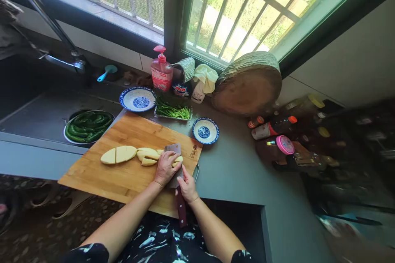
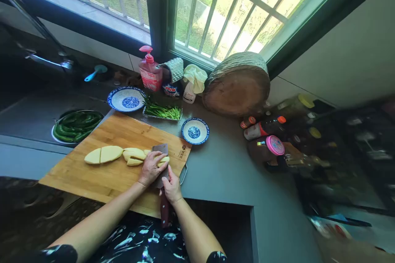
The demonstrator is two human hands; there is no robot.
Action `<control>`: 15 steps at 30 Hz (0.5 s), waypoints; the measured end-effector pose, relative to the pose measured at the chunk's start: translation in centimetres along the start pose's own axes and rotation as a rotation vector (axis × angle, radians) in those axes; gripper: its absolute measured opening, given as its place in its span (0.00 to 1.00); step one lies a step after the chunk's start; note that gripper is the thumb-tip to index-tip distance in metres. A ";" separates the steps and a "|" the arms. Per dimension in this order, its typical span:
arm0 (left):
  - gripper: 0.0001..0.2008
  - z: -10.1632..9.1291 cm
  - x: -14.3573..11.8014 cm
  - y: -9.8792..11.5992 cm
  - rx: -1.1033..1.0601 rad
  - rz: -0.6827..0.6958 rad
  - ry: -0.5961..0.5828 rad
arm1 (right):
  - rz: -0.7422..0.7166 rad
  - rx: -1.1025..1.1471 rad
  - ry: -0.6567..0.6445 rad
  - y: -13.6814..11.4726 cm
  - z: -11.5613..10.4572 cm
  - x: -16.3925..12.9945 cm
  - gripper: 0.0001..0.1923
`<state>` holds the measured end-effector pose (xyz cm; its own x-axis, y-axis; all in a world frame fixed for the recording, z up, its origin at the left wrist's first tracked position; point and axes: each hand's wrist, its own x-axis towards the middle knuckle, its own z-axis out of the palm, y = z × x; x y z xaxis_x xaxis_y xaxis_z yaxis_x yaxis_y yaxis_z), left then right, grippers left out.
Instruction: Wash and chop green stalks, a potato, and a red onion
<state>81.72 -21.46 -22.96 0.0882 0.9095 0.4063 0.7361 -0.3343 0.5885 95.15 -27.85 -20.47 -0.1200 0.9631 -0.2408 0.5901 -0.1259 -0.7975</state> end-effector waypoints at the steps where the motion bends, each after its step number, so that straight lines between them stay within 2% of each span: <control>1: 0.13 0.0 0.0 -0.1 0.019 0.016 0.004 | 0.004 -0.047 -0.009 -0.2 0.1 -0.2 0.31; 5: 0.13 0.2 -0.3 -0.4 0.131 0.077 -0.020 | 0.033 -0.385 -0.072 -1.3 -0.3 -0.5 0.31; 7: 0.12 0.3 -0.4 -0.4 0.183 0.103 -0.056 | 0.069 -0.488 -0.081 -1.5 -1.9 0.7 0.22; 8: 0.12 0.3 -0.4 -0.4 0.206 0.110 -0.070 | 0.120 -0.488 -0.040 -1.4 -3.3 1.8 0.16; 10: 0.12 0.3 -0.4 -0.2 0.246 0.106 -0.091 | 0.298 -0.375 0.142 -0.7 -6.9 4.8 0.12; 12: 0.11 0.3 -0.4 0.1 0.270 0.079 -0.104 | 0.519 -0.125 0.374 0.3 -10.5 8.4 0.16; 13: 0.11 0.3 -0.3 0.2 0.275 0.063 -0.114 | 0.580 0.003 0.415 0.7 -12.0 10.2 0.17; 15: 0.11 0.3 -0.3 0.4 0.277 0.027 -0.139 | 0.605 0.127 0.401 1.2 -13.9 13.1 0.16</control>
<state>82.19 -21.78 -23.10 0.1873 0.9327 0.3082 0.8854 -0.2962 0.3583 105.36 -12.10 -16.86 0.5131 0.7263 -0.4575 0.3606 -0.6661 -0.6529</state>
